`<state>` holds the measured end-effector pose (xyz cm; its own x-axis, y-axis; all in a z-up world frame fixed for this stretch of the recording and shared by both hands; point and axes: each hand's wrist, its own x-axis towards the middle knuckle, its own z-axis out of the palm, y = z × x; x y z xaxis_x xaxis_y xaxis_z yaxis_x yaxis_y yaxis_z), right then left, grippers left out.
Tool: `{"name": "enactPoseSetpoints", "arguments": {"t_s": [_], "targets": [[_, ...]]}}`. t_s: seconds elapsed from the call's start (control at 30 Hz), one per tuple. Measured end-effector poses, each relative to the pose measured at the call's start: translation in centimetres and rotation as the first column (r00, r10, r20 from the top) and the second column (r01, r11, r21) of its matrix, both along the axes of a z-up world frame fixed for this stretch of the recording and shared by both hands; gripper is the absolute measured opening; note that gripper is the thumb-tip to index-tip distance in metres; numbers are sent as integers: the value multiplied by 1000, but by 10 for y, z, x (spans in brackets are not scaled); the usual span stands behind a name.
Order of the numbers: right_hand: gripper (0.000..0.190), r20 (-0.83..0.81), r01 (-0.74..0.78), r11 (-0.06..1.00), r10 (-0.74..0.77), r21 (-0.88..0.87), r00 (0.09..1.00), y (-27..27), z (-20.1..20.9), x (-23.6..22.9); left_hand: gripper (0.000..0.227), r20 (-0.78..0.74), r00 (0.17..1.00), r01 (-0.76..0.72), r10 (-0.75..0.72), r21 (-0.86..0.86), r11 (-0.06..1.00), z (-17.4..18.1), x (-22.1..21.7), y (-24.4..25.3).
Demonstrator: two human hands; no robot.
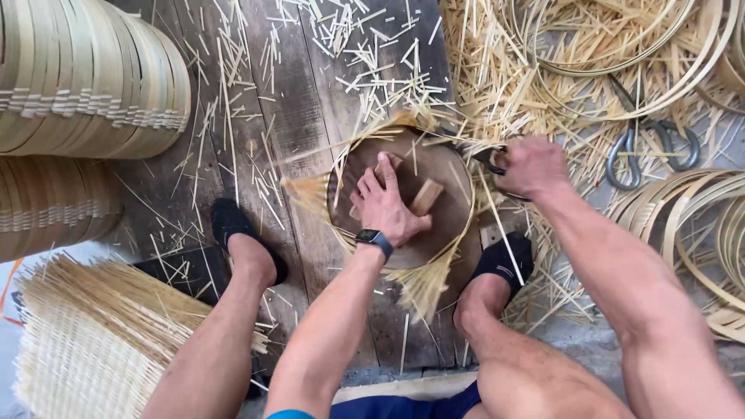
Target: Assembling and trimming the circular base of a bamboo steamer basket using a hoop and wooden mold.
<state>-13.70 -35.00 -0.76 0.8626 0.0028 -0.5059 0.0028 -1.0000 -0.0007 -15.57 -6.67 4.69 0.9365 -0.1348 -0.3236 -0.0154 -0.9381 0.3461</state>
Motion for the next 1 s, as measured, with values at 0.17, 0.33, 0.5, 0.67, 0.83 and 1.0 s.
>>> {"name": "enactPoseSetpoints", "arguments": {"t_s": [0.17, 0.33, 0.5, 0.67, 0.83, 1.0], "targets": [[38, -72, 5, 999, -7, -35, 997, -39, -28, -43, 151, 10, 980, 197, -197, -26, 980, -4, -14, 14], [71, 161, -134, 978, 160, -160, 974, -2, -26, -15, 153, 14, 979, 205, -205, -12, 979, -3, -3, 12], [42, 19, 6, 1000, -6, 19, 1000, -10, -48, -6, 152, -35, 955, 293, -294, -23, 956, 0, 1, 21], [40, -202, -72, 991, 49, -110, 978, -37, -18, -26, 150, -17, 894, 447, -448, -55, 893, -2, 1, 29], [76, 263, -198, 964, 240, -177, 934, -4, -22, -22, 151, -5, 892, 450, -451, -53, 891, -6, 1, 28], [37, -100, -32, 999, 30, -19, 995, 11, -15, -1, 156, -67, 852, 520, -519, -4, 854, -8, 2, 33]]}}
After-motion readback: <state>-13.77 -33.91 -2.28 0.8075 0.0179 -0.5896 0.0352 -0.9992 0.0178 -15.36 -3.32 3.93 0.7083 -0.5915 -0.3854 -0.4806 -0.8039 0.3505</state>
